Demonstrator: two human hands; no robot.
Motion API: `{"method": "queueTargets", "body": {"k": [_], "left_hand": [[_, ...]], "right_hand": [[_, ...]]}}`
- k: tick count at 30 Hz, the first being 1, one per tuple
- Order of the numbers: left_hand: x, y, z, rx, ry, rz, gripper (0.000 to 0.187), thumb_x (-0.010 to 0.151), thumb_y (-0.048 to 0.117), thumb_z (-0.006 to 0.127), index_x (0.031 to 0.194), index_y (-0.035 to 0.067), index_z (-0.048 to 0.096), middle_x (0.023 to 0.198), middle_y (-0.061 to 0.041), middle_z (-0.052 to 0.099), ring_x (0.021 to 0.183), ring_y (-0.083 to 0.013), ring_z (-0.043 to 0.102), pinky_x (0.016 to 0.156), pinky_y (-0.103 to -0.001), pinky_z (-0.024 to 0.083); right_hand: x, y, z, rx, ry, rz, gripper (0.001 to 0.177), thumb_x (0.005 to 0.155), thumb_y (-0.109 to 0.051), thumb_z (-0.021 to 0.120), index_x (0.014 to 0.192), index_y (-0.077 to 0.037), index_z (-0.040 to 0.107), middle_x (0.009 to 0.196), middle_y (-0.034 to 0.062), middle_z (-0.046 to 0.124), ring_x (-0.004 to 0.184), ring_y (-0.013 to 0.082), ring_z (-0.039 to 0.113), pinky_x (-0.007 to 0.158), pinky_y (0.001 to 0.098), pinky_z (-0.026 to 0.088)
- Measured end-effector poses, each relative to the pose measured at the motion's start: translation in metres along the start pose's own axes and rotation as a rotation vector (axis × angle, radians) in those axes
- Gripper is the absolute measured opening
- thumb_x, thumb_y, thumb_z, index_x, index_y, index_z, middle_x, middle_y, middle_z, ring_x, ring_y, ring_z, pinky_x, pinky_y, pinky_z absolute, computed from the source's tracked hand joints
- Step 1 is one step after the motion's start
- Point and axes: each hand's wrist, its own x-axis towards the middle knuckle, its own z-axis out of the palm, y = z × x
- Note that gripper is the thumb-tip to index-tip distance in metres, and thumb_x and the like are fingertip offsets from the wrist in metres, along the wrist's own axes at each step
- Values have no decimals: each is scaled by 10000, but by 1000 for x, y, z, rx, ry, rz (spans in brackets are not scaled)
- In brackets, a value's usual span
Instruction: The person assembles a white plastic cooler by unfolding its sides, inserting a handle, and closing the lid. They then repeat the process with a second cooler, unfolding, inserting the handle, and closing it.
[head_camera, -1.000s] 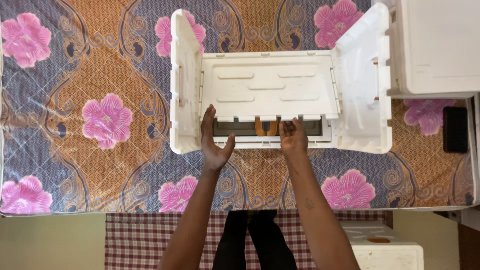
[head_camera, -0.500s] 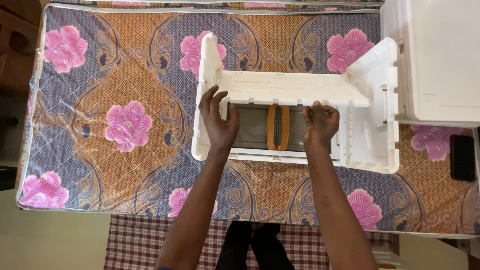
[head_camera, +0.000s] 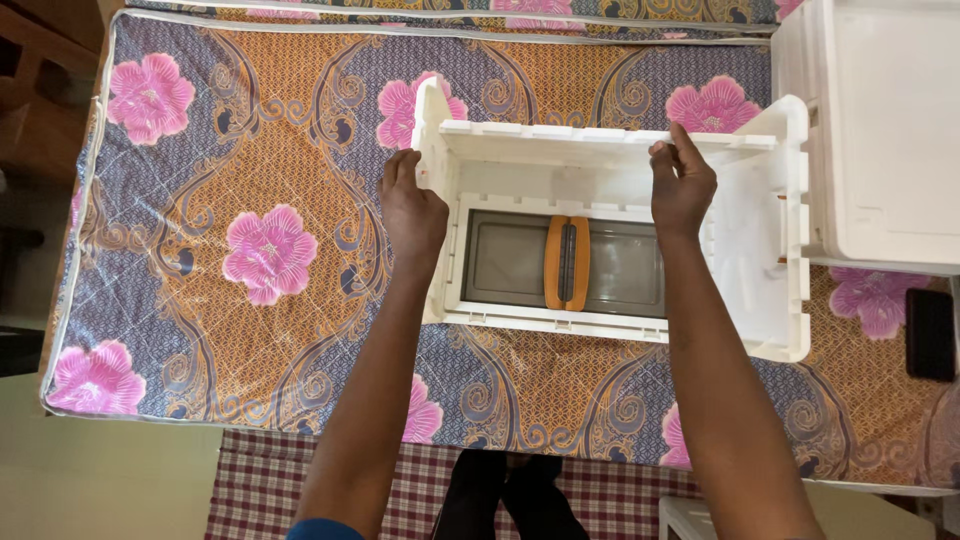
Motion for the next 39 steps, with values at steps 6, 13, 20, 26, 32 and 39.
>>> {"method": "queueTargets", "body": {"k": [6, 13, 20, 26, 32, 39], "left_hand": [[-4, -1, -2, -48, 13, 11, 498, 786, -114, 537, 1264, -34, 652, 1367, -186, 616, 1243, -406, 581, 1082, -502, 474], [-6, 2, -8, 28, -21, 25, 504, 795, -129, 530, 1283, -61, 634, 1366, -193, 614, 1196, -412, 573, 1044, -488, 493], [-8, 10, -5, 20, -7, 0, 491, 793, -134, 542, 1268, -58, 643, 1356, -186, 622, 1193, -410, 573, 1029, -486, 500], [-13, 13, 4, 23, -12, 9, 488, 807, -127, 558, 1282, -61, 646, 1364, -187, 626, 1227, -387, 594, 1049, -469, 510], [-10, 8, 7, 46, 34, 39, 483, 793, -134, 556, 1254, -49, 675, 1353, -183, 648, 1185, -389, 619, 1038, -473, 521], [-8, 32, 4, 331, -20, 139, 468, 774, 19, 674, 1241, 41, 699, 1415, -144, 582, 1336, -438, 468, 1068, -633, 349]], "right_hand": [[4, -12, -1, -385, -77, -115, 684, 964, -65, 710, 1599, -108, 459, 1250, 202, 726, 1145, 264, 716, 892, 358, 584], [37, 1, 2, -410, -81, -64, 742, 888, -45, 693, 1598, -133, 499, 1367, 175, 701, 1145, 263, 733, 901, 376, 575], [52, 17, 7, -386, -66, -142, 755, 849, -25, 714, 1573, -111, 517, 1412, 151, 694, 1077, 261, 744, 934, 367, 581], [51, 24, 1, -382, -107, -113, 807, 846, -4, 721, 1604, -139, 478, 1489, 126, 665, 1080, 246, 713, 947, 363, 570], [49, 25, -3, -443, -139, -57, 885, 847, -8, 740, 1647, -231, 435, 1320, 148, 711, 1177, 261, 704, 1005, 383, 545], [49, 18, -14, -417, -245, -151, 985, 871, -22, 743, 1683, -309, 264, 1453, 197, 672, 1285, 317, 676, 965, 401, 580]]}}
